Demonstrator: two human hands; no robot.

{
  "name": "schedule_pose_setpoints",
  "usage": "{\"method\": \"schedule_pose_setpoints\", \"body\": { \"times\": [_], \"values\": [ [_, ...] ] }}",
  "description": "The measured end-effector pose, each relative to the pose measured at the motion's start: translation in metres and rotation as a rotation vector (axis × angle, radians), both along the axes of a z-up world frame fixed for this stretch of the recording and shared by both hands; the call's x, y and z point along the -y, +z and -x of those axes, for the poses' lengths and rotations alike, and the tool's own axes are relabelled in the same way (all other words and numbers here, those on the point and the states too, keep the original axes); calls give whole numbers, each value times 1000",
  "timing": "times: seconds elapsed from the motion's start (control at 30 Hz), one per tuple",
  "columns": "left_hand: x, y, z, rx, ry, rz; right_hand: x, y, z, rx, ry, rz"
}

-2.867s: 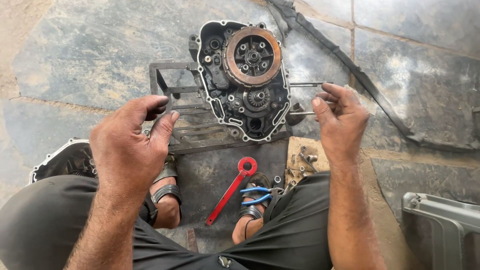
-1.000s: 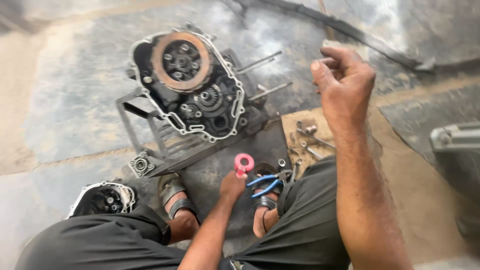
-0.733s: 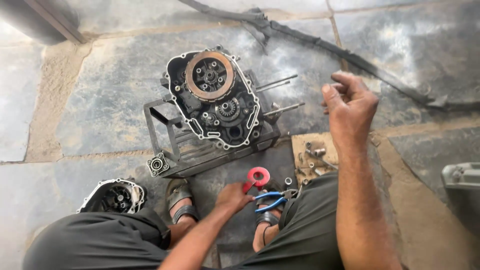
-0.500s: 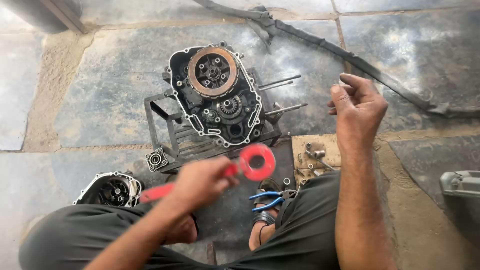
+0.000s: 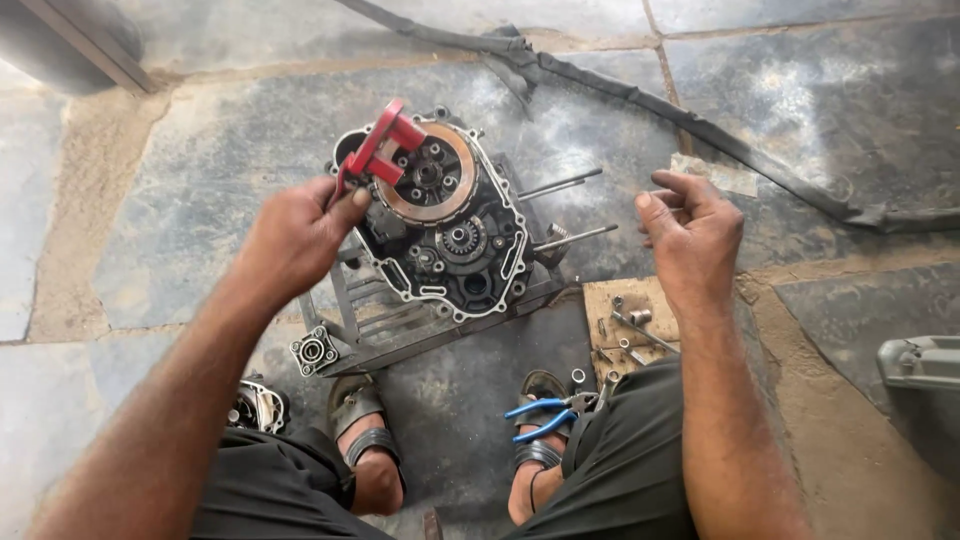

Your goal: Disassembling and inspecting components of a motorcycle engine crankcase.

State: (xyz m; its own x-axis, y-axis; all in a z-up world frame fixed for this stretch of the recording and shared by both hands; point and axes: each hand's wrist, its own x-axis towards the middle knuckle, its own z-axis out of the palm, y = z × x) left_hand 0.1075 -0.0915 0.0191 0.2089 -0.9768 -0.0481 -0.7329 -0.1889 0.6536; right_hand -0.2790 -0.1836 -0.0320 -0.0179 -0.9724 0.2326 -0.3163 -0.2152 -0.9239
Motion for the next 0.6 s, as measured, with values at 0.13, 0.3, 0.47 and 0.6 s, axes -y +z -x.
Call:
{"method": "schedule_pose_setpoints", "body": {
  "times": [0.13, 0.3, 0.47, 0.6],
  "values": [
    [5, 33, 22, 235, 69, -37, 2, -3, -9, -16, 23, 7],
    [7, 16, 23, 470, -10, 39, 6, -3, -17, -27, 30, -22],
    [9, 7, 28, 541, -49, 117, 7, -3, -25, -30, 52, -16],
    [10, 3, 29, 532, -53, 108, 8, -5, -26, -60, 42, -27]
  ]
}}
